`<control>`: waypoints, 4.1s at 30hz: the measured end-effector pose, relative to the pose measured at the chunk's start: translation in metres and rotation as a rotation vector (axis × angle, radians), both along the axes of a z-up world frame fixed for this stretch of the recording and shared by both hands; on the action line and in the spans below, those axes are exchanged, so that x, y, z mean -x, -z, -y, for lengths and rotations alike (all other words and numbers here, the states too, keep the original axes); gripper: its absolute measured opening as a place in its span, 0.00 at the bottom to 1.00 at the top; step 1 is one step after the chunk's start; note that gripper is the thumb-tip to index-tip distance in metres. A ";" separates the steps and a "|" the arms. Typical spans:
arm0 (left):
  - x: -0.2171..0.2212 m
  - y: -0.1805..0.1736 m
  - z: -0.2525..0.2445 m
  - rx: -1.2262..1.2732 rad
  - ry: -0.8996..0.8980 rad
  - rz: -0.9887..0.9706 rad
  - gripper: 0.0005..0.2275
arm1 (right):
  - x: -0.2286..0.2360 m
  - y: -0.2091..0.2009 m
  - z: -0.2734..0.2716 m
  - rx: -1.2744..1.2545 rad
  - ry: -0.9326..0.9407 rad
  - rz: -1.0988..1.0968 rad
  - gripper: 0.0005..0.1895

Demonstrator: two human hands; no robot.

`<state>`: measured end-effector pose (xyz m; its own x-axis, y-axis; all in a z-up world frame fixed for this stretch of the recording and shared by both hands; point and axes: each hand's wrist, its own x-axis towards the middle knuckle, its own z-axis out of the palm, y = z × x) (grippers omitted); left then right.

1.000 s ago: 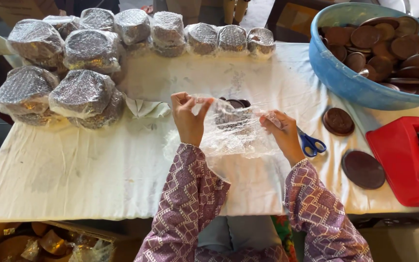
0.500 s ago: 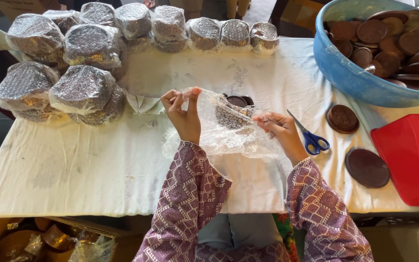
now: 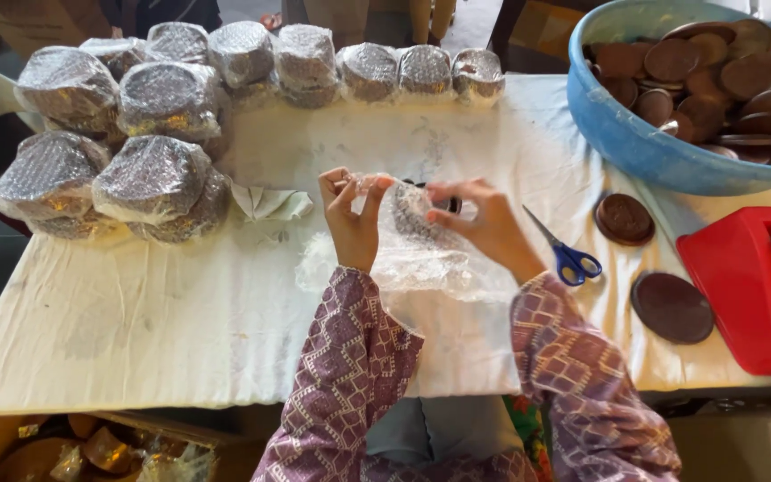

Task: The person wraps a stack of brown ceramic plates in bubble wrap. They place the plates on a sheet of bubble wrap, fold the material around them, and use scissors to trim the excess. Finally, they secure the package with clear tape.

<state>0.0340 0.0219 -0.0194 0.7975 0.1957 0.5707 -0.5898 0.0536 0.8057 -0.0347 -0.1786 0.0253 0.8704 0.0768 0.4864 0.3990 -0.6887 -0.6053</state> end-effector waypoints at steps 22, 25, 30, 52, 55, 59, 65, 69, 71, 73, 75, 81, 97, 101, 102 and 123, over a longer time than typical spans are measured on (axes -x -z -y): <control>-0.009 0.011 -0.001 0.108 -0.118 0.003 0.09 | -0.002 0.043 0.013 -0.570 -0.269 -0.176 0.12; -0.015 0.016 -0.003 0.093 -0.198 -0.035 0.11 | 0.014 0.010 0.024 -0.455 -0.139 -0.420 0.36; -0.019 0.012 -0.008 0.174 -0.240 -0.119 0.12 | 0.018 0.031 0.045 -0.387 -0.260 -0.367 0.29; 0.008 -0.021 0.033 -0.666 0.078 0.245 0.09 | 0.113 0.028 0.120 0.306 0.668 -0.349 0.21; 0.008 -0.020 0.035 -0.615 0.081 0.232 0.08 | 0.132 0.041 0.126 0.462 0.638 -0.277 0.25; 0.009 -0.015 0.035 -0.613 0.053 0.257 0.08 | 0.130 0.041 0.142 0.411 0.656 -0.356 0.30; 0.012 -0.021 0.035 -0.608 0.100 0.224 0.09 | 0.132 0.028 0.155 0.454 0.688 -0.545 0.27; 0.013 -0.025 0.031 -0.579 0.075 0.188 0.11 | 0.127 0.033 0.176 0.453 0.589 -0.658 0.23; 0.013 -0.023 0.032 -0.558 0.061 0.186 0.11 | 0.129 0.026 0.179 0.447 0.534 -0.659 0.21; 0.011 -0.023 0.034 -0.568 0.064 0.195 0.11 | 0.132 0.008 0.170 0.305 0.503 -0.737 0.18; 0.012 -0.021 0.036 -0.575 0.070 0.190 0.10 | 0.132 0.001 0.174 0.155 0.440 -0.732 0.17; 0.015 -0.020 0.038 -0.594 0.095 0.196 0.10 | 0.107 -0.006 0.159 0.009 0.070 -0.569 0.23; 0.006 -0.014 0.039 -0.565 0.260 0.093 0.11 | 0.065 -0.037 0.103 0.254 -0.011 -0.673 0.26; 0.003 -0.006 0.044 -0.531 0.348 0.007 0.11 | 0.064 -0.038 0.096 0.255 -0.003 -0.669 0.25; 0.003 -0.006 0.044 -0.519 0.367 0.005 0.11 | 0.063 -0.036 0.097 0.244 -0.010 -0.663 0.23; 0.010 -0.012 0.047 -0.518 0.409 -0.048 0.11 | 0.053 -0.036 0.074 0.354 0.015 -0.577 0.22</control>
<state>0.0238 -0.0251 -0.0076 0.7761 -0.4187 0.4715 -0.5670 -0.1362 0.8124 -0.0879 -0.2522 0.0618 0.9853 0.1319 -0.1088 0.0685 -0.8877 -0.4553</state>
